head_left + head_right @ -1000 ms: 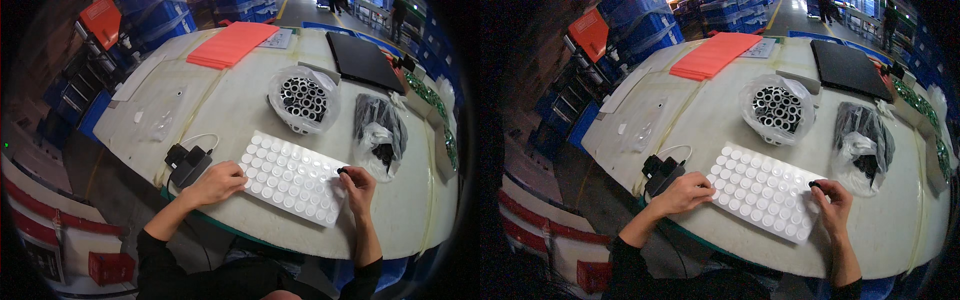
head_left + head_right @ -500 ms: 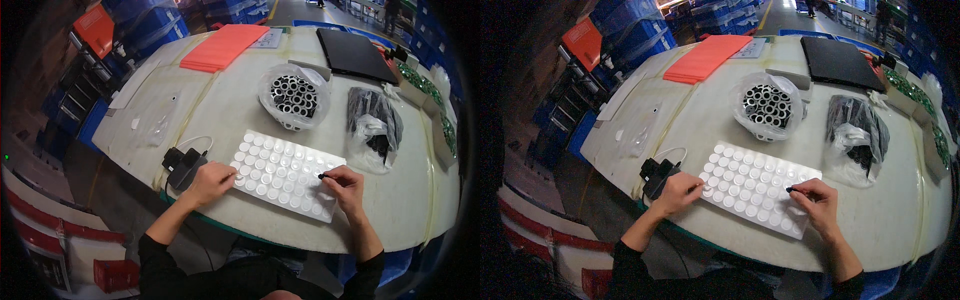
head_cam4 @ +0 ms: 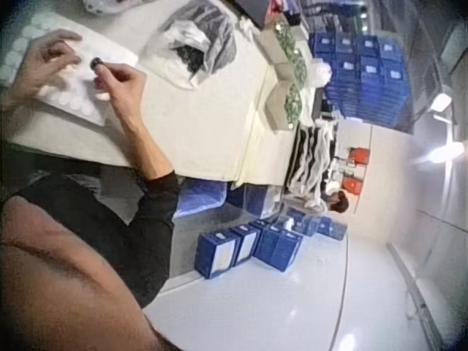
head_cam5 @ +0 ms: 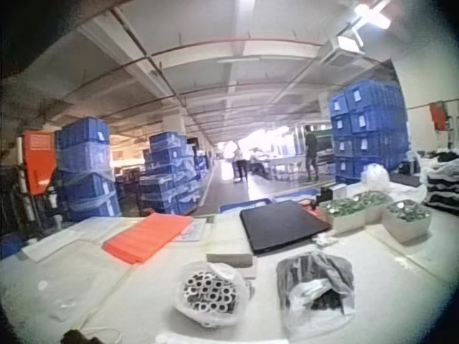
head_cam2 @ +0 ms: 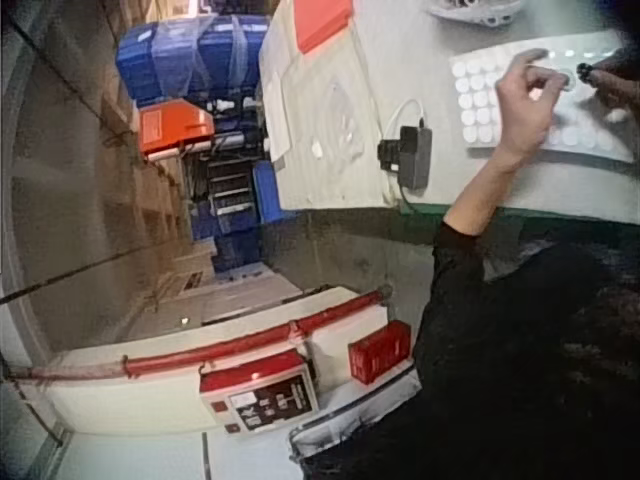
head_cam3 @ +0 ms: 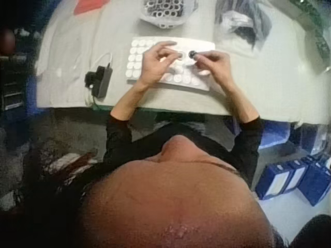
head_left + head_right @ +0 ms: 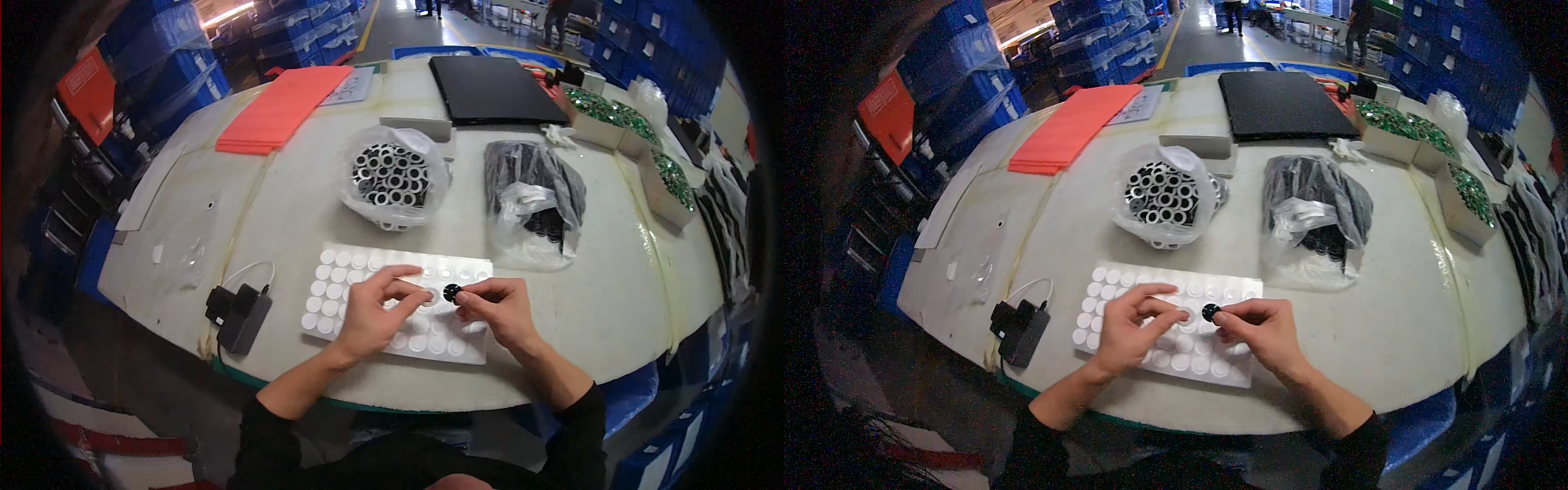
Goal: The person assembles small black components and silver rings by hand, then places the assembled units into a white tray grid.
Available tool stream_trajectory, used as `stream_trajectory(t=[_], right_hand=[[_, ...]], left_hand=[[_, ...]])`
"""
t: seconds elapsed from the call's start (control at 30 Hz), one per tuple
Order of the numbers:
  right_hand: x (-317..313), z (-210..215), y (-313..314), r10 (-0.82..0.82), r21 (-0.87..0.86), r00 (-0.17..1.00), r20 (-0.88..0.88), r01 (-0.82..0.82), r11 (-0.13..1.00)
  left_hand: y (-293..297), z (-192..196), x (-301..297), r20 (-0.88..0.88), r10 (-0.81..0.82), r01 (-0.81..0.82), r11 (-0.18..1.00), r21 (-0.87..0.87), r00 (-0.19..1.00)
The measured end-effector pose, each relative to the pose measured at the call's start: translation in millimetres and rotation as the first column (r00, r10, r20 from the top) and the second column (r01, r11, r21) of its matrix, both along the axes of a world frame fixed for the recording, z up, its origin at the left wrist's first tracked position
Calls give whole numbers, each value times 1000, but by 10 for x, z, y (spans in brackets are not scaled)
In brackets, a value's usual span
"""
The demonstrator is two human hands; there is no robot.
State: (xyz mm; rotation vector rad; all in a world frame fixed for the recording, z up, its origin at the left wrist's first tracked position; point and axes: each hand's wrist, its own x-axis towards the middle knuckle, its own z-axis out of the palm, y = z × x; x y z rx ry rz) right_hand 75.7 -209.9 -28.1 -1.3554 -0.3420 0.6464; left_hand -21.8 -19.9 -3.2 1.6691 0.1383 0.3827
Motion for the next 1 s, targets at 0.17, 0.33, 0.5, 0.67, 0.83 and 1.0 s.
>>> stream_trajectory(t=[0.17,0.33,0.5,0.67,0.83,1.0], right_hand=[[0,23,-14,-6,69,998,-61,11,998],[16,-18,-17,17,106,997,-70,-10,994],[3,-12,3,39,108,999,-8,-38,993],[10,-66,-23,32,118,999,-41,-27,993],[-23,-26,-14,-14,135,1000,-15,16,991],[-26,-45,-21,-35,76,990,137,25,997]], left_hand=[[-186,-217,263,84,-54,46,994,94,995],[-274,-237,278,-5,-54,53,986,-160,999],[-284,-192,254,-27,-9,7,996,-92,1000],[-317,-176,235,-20,-29,24,980,-199,999],[-288,-247,176,-34,-143,128,951,-281,989],[-262,-269,174,1,-173,167,945,-280,985]])
